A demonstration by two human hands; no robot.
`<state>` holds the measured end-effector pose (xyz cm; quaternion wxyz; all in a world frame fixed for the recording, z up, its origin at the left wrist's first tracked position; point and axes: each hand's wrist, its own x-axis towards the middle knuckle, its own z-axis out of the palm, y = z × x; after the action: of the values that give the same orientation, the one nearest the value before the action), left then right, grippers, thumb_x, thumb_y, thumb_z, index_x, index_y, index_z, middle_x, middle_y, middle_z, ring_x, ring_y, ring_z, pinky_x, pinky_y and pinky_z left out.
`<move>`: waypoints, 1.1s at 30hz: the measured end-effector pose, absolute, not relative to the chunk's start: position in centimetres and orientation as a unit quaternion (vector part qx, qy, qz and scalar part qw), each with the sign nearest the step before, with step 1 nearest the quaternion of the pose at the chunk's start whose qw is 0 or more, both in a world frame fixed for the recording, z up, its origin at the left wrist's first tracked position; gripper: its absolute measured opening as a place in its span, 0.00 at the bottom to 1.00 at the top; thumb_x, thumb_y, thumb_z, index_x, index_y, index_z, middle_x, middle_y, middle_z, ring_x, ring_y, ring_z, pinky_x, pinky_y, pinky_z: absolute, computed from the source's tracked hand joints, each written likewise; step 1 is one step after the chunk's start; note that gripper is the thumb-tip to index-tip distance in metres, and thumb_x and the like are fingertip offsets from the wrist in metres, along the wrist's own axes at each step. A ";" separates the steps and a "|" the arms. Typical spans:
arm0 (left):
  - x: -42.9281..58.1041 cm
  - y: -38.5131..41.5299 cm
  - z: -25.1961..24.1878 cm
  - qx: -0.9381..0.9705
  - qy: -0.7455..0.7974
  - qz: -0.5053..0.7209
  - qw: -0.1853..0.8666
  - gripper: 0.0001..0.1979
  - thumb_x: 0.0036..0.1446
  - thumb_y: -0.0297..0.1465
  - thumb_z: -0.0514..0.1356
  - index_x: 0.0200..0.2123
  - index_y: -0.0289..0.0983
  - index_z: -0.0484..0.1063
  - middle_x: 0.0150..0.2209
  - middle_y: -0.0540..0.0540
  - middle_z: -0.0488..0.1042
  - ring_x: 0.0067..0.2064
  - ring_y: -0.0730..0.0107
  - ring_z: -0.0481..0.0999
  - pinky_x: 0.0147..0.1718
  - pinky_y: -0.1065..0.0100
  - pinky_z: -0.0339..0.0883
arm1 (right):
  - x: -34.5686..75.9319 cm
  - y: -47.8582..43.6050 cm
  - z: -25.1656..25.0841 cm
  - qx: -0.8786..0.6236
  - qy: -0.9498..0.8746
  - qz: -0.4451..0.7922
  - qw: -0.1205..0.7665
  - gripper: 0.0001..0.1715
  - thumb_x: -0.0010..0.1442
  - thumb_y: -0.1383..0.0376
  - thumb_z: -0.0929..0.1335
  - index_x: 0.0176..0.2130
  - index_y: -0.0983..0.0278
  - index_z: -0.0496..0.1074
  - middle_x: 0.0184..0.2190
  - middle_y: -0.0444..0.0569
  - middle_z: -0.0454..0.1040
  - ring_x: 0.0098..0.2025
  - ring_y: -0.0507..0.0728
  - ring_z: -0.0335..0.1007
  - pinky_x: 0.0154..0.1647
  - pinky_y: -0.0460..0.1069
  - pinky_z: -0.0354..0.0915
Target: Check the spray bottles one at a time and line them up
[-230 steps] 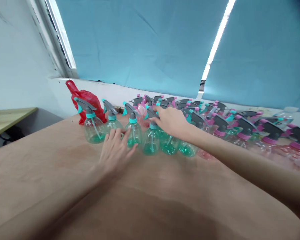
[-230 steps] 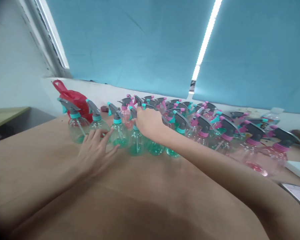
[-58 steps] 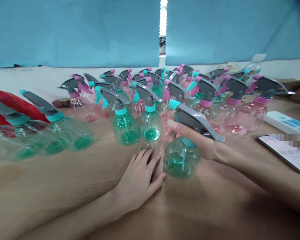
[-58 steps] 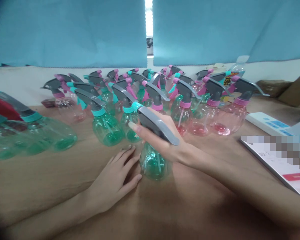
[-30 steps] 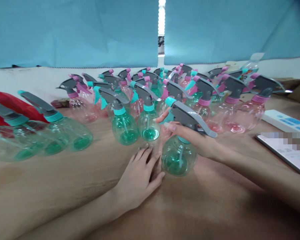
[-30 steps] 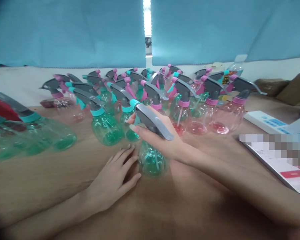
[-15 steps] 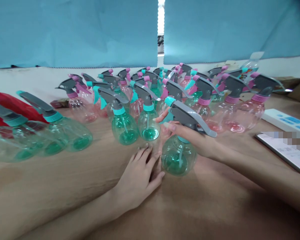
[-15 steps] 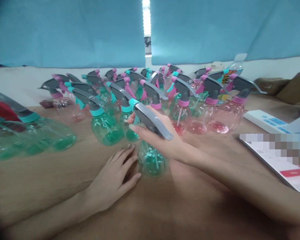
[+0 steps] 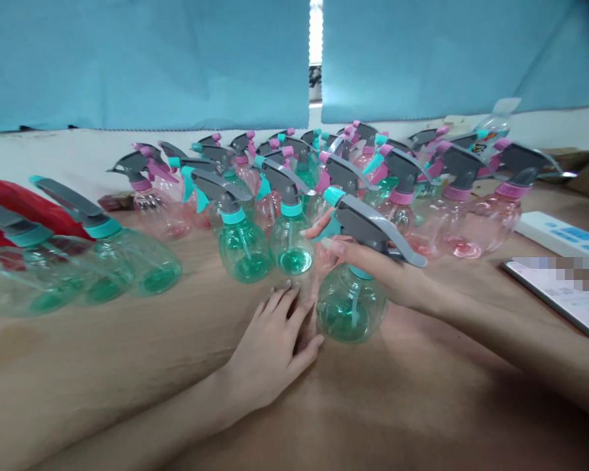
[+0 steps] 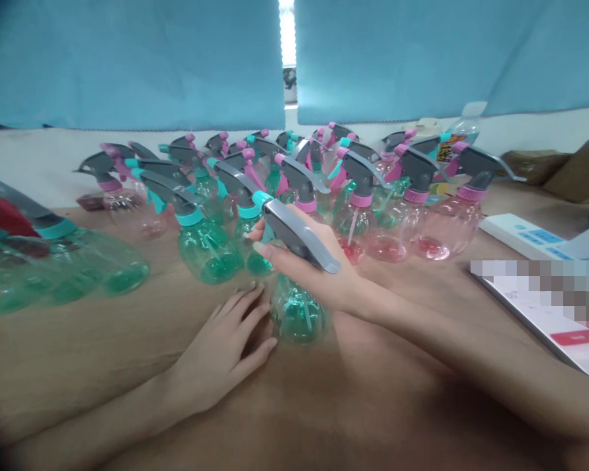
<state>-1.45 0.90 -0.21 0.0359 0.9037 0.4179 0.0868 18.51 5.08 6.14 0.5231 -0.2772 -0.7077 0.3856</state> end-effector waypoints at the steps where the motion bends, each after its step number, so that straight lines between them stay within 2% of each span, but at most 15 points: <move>1: -1.5 0.9 -0.2 0.904 0.418 0.087 0.036 0.22 0.64 0.39 0.55 0.55 0.32 0.66 0.61 0.32 0.61 0.62 0.44 0.58 0.57 0.46 0.56 | 18.5 5.1 6.1 -0.276 -0.708 0.386 0.523 0.06 0.60 0.65 0.69 0.40 0.60 0.69 0.41 0.44 0.74 0.44 0.54 0.71 0.45 0.52 0.67; 10: -1.5 0.9 -0.2 0.905 0.415 0.087 0.042 0.22 0.64 0.39 0.55 0.56 0.32 0.66 0.61 0.32 0.62 0.62 0.45 0.58 0.58 0.46 0.56 | 18.5 5.3 6.0 -0.272 -0.699 0.403 0.524 0.07 0.59 0.63 0.69 0.40 0.60 0.69 0.41 0.44 0.74 0.46 0.56 0.71 0.48 0.54 0.67; 19: -1.5 0.9 0.0 0.904 0.418 0.080 0.043 0.22 0.64 0.40 0.55 0.56 0.32 0.66 0.61 0.33 0.61 0.62 0.45 0.58 0.57 0.45 0.56 | 18.4 4.9 6.4 -0.298 -0.685 0.426 0.511 0.07 0.59 0.63 0.69 0.39 0.59 0.68 0.43 0.46 0.74 0.47 0.56 0.71 0.45 0.53 0.68; 22: -1.5 0.9 0.0 0.903 0.419 0.080 0.041 0.22 0.64 0.40 0.55 0.56 0.32 0.66 0.61 0.33 0.62 0.62 0.45 0.58 0.57 0.45 0.56 | 18.5 5.2 6.1 -0.302 -0.695 0.421 0.499 0.07 0.61 0.61 0.68 0.40 0.59 0.68 0.41 0.45 0.73 0.41 0.54 0.71 0.40 0.51 0.68; 24: -1.5 0.9 -0.1 0.904 0.417 0.084 0.039 0.22 0.64 0.40 0.55 0.56 0.32 0.66 0.61 0.32 0.62 0.62 0.45 0.59 0.57 0.45 0.56 | 18.5 5.4 6.0 -0.310 -0.702 0.406 0.497 0.07 0.61 0.59 0.67 0.38 0.59 0.68 0.36 0.43 0.72 0.35 0.53 0.70 0.36 0.50 0.67; 27: -1.4 0.9 -0.1 0.905 0.415 0.087 0.035 0.22 0.64 0.40 0.55 0.55 0.32 0.67 0.60 0.32 0.63 0.62 0.44 0.59 0.57 0.45 0.57 | 18.5 5.3 6.0 -0.329 -0.711 0.365 0.502 0.10 0.62 0.56 0.67 0.34 0.60 0.67 0.28 0.42 0.68 0.32 0.53 0.68 0.31 0.49 0.63; 33: -1.4 0.9 -0.1 0.904 0.418 0.081 0.029 0.22 0.64 0.39 0.55 0.56 0.31 0.67 0.60 0.32 0.63 0.62 0.44 0.59 0.57 0.45 0.57 | 18.5 4.6 6.7 -0.356 -0.728 0.303 0.501 0.19 0.63 0.55 0.66 0.26 0.61 0.60 0.23 0.39 0.56 0.24 0.48 0.53 0.24 0.47 0.53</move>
<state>-1.45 0.90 -0.13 0.0288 0.9044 0.4180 0.0806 18.47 4.59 6.66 0.5015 -0.3556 -0.7281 0.3033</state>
